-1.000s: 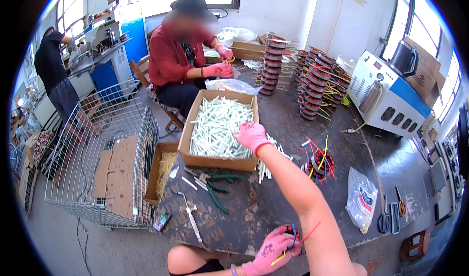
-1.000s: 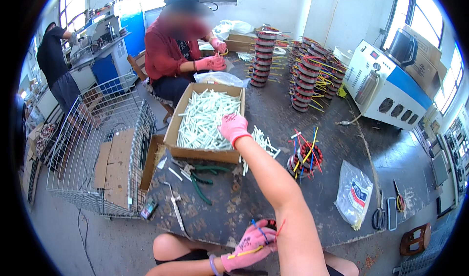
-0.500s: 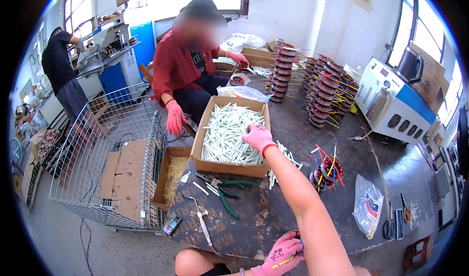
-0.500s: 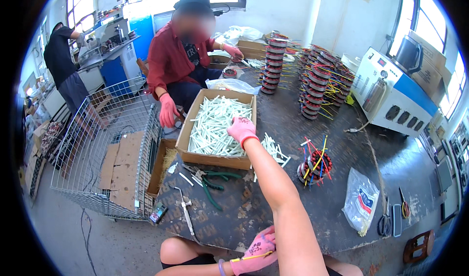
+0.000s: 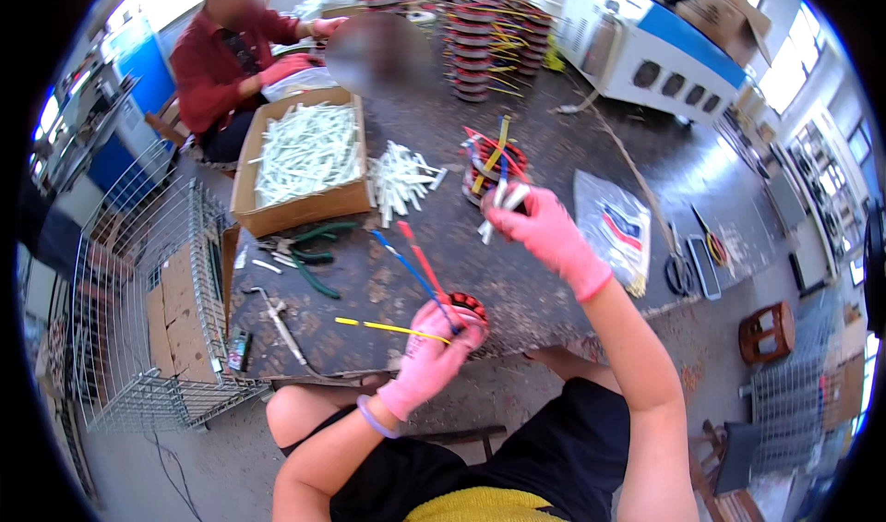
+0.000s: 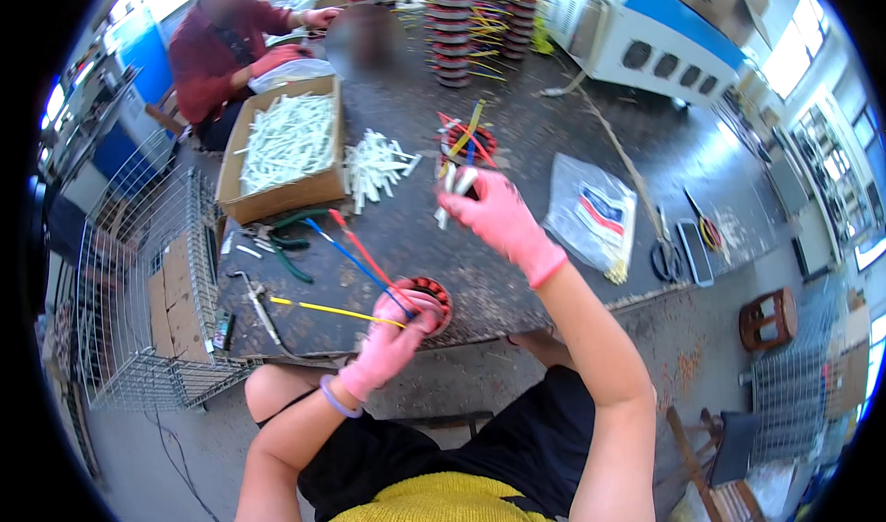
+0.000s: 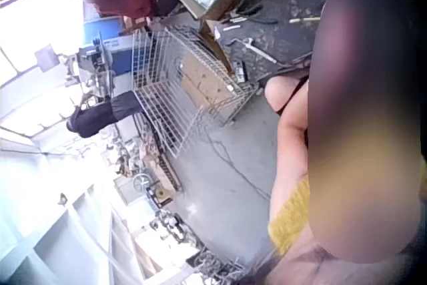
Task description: The person is assembling motor components at a workbench. They use scissors to trim wires on a stator and insert thin white rods into the component slots.
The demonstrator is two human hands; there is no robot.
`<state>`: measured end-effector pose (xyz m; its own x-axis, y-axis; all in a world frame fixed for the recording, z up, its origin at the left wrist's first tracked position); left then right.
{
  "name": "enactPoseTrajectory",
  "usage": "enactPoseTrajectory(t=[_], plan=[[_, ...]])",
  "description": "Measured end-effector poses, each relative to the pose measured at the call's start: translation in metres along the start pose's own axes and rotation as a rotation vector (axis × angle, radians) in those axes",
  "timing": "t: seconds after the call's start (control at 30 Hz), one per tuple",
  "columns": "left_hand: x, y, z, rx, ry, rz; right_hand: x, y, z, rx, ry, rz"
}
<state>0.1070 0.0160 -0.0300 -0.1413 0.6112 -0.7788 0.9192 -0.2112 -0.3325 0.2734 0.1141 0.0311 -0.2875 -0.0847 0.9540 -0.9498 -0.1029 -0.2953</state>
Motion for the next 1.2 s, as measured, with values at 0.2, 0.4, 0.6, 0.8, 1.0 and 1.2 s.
enactPoseTrajectory(t=[0.2, 0.4, 0.6, 0.8, 1.0, 1.2], plan=[[0.001, 0.003, -0.003, 0.105, -0.164, 0.042, -0.080, -0.033, 0.092, -0.211, 0.077, 0.312], [-0.028, -0.006, -0.020, 0.080, -0.153, 0.097, -0.090, -0.035, 0.090, -0.240, -0.095, 0.419], [-0.050, -0.006, -0.026, 0.048, -0.224, 0.028, 0.001, -0.036, 0.089, -0.159, -0.108, -0.316], [-0.051, 0.002, -0.034, 0.077, -0.210, 0.006, 0.118, -0.039, 0.090, -0.136, -0.388, -0.289], [-0.057, -0.002, -0.035, 0.057, -0.122, -0.071, 0.140, -0.036, 0.070, -0.177, -0.398, 0.021], [-0.056, -0.002, -0.031, 0.098, -0.098, -0.057, 0.140, -0.022, 0.065, -0.138, -0.439, -0.057]])
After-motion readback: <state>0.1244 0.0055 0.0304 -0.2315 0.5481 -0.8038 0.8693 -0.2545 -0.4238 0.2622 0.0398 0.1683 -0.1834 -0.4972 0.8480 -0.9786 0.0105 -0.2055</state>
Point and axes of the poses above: each hand's wrist, its own z-axis away from the middle knuckle, its own y-axis out of the palm, x = y × z, the point moved 9 cm from there along -z, towards the middle knuckle
